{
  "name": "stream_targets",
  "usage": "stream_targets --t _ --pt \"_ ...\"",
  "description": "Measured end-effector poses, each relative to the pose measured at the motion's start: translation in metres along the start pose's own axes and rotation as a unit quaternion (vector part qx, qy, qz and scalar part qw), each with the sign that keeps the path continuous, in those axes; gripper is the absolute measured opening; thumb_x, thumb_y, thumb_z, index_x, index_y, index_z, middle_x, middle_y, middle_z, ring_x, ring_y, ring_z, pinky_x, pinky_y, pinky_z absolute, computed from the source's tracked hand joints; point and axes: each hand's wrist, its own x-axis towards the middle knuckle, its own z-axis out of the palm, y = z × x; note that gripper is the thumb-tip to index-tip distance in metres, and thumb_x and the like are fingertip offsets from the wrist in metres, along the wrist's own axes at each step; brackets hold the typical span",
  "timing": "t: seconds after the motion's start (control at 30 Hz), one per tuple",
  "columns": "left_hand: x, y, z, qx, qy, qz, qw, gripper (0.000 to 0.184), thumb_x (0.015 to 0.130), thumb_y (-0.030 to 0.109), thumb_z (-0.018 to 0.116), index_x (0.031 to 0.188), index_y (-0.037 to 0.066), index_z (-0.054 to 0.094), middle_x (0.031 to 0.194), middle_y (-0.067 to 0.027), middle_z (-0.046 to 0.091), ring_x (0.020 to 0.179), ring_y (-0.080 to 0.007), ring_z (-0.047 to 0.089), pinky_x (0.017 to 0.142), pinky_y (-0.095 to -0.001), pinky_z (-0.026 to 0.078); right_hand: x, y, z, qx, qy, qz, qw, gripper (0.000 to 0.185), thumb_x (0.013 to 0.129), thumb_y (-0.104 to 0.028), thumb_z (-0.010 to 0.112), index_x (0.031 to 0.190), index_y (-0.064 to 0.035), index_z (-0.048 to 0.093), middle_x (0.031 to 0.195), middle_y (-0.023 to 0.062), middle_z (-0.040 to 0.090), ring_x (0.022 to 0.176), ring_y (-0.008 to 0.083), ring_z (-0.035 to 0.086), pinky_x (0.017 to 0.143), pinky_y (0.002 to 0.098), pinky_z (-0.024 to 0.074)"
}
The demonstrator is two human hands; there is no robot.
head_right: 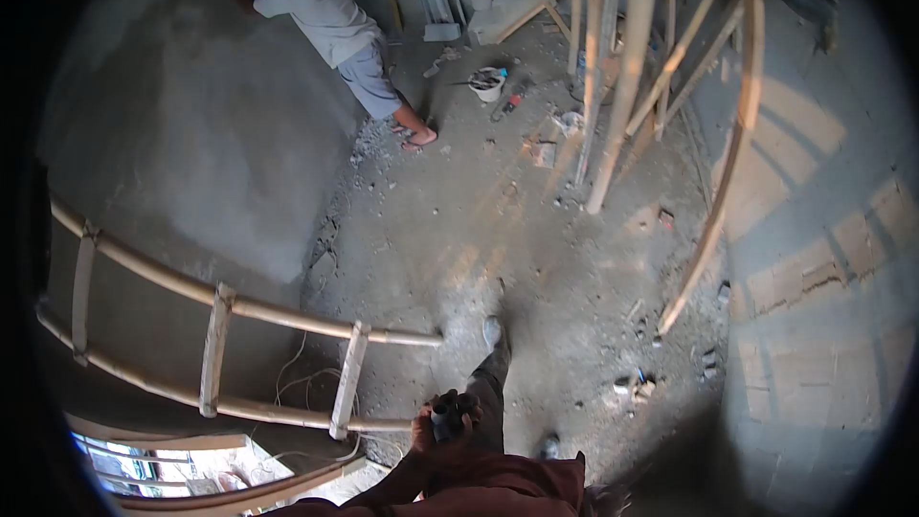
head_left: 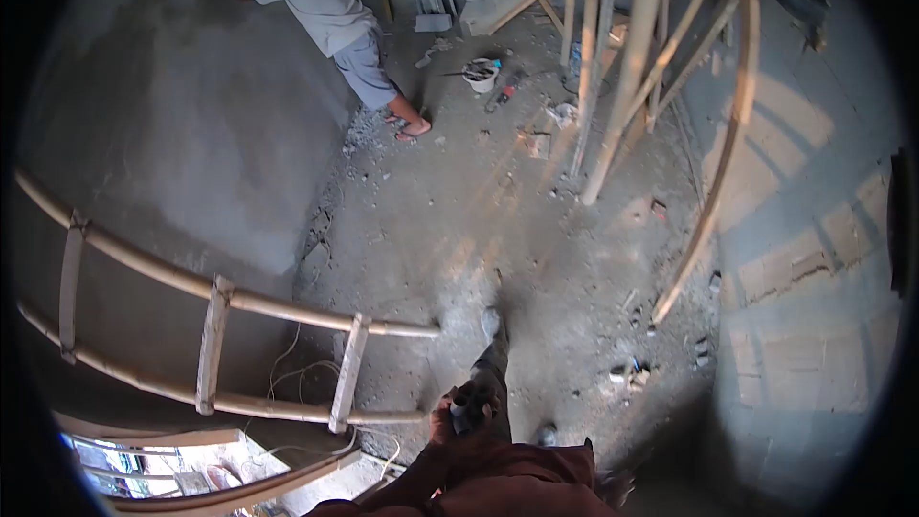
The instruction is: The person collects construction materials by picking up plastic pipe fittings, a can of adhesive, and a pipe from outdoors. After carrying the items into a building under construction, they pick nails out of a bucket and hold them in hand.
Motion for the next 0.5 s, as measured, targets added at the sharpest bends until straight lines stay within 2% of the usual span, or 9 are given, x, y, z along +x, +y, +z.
stream_targets --t 0.07,0.17,0.23,0.27,0.33,0.37,0.43,0.47,0.5 --pt "0.059 0.067 -0.014 -0.028 0.003 0.021 0.999 0.029 0.089 0.020 0.073 0.115 0.008 0.067 0.132 -0.0135 0.053 0.126 -0.0272 0.050 0.099 -0.0418 0.054 0.052 -0.062 -0.038 -0.019 0.003 -0.030 0.999 0.095 0.072 -0.052 0.082 0.138 0.0074 0.051 0.148 0.0315 0.048 0.136 0.0468 0.049 0.119 0.0560 0.0330" --pt "0.133 0.138 0.095 -0.074 0.055 0.008 0.996 0.030 0.090 0.021 0.071 0.116 0.007 0.066 0.126 -0.0117 0.052 0.121 -0.0255 0.050 0.092 -0.0361 0.058 0.117 -0.177 -0.097 0.001 0.173 -0.024 0.985 0.106 0.070 -0.047 0.086 0.146 0.0087 0.038 0.147 0.0324 0.047 0.135 0.0488 0.049 0.120 0.0537 0.0340" --pt "0.178 0.182 0.164 -0.001 -0.017 0.012 1.000 0.030 0.092 0.021 0.069 0.119 0.008 0.068 0.131 -0.0130 0.052 0.125 -0.0255 0.049 0.090 -0.0349 0.059 0.191 -0.235 -0.117 0.003 0.114 -0.047 0.992 0.090 0.072 -0.039 0.087 0.137 0.0077 0.046 0.135 0.0299 0.055 0.129 0.0465 0.053 0.115 0.0540 0.0386" --pt "0.199 0.208 0.197 0.029 -0.017 0.043 0.999 0.032 0.095 0.026 0.068 0.122 0.008 0.068 0.135 -0.0158 0.055 0.126 -0.0279 0.052 0.089 -0.0348 0.059 0.232 -0.265 -0.125 -0.135 0.045 -0.116 0.983 0.086 0.070 -0.037 0.090 0.132 0.0066 0.048 0.131 0.0284 0.056 0.125 0.0456 0.055 0.111 0.0538 0.0409" --pt "0.237 0.257 0.266 0.041 -0.018 0.075 0.996 0.036 0.099 0.033 0.067 0.126 0.009 0.067 0.140 -0.0191 0.057 0.128 -0.0314 0.053 0.088 -0.0357 0.060 0.247 -0.340 -0.172 -0.097 0.055 -0.125 0.986 0.080 0.068 -0.036 0.092 0.124 0.0042 0.051 0.125 0.0264 0.057 0.117 0.0445 0.057 0.105 0.0537 0.0439" --pt "0.257 0.278 0.306 0.024 -0.030 0.076 0.996 0.037 0.100 0.034 0.067 0.128 0.010 0.067 0.141 -0.0195 0.056 0.130 -0.0326 0.051 0.088 -0.0368 0.061 0.230 -0.396 -0.211 0.076 0.147 -0.061 0.984 0.078 0.068 -0.037 0.092 0.122 0.0030 0.052 0.124 0.0259 0.057 0.113 0.0442 0.058 0.102 0.0537 0.0445" --pt "0.302 0.319 0.361 0.088 -0.100 0.090 0.987 0.036 0.100 0.033 0.066 0.128 0.010 0.067 0.141 -0.0204 0.055 0.131 -0.0340 0.051 0.092 -0.0403 0.061 0.222 -0.498 -0.278 0.126 0.161 -0.060 0.977 0.076 0.069 -0.034 0.091 0.123 0.0028 0.052 0.122 0.0253 0.058 0.113 0.0448 0.058 0.103 0.0529 0.0445" --pt "0.323 0.336 0.389 0.077 -0.137 0.065 0.985 0.035 0.101 0.033 0.066 0.127 0.009 0.067 0.141 -0.0229 0.054 0.130 -0.0354 0.052 0.100 -0.0451 0.059 0.224 -0.538 -0.305 0.116 0.143 -0.038 0.982 0.071 0.073 -0.033 0.086 0.124 0.0028 0.052 0.125 0.0259 0.057 0.118 0.0461 0.057 0.105 0.0536 0.0435" --pt "0.349 0.358 0.405 0.076 -0.136 0.063 0.986 0.035 0.101 0.033 0.066 0.127 0.009 0.067 0.141 -0.0229 0.054 0.130 -0.0354 0.052 0.100 -0.0451 0.059 0.250 -0.559 -0.303 0.115 0.143 -0.036 0.982 0.071 0.073 -0.033 0.086 0.124 0.0028 0.052 0.125 0.0259 0.057 0.118 0.0461 0.057 0.105 0.0536 0.0435"
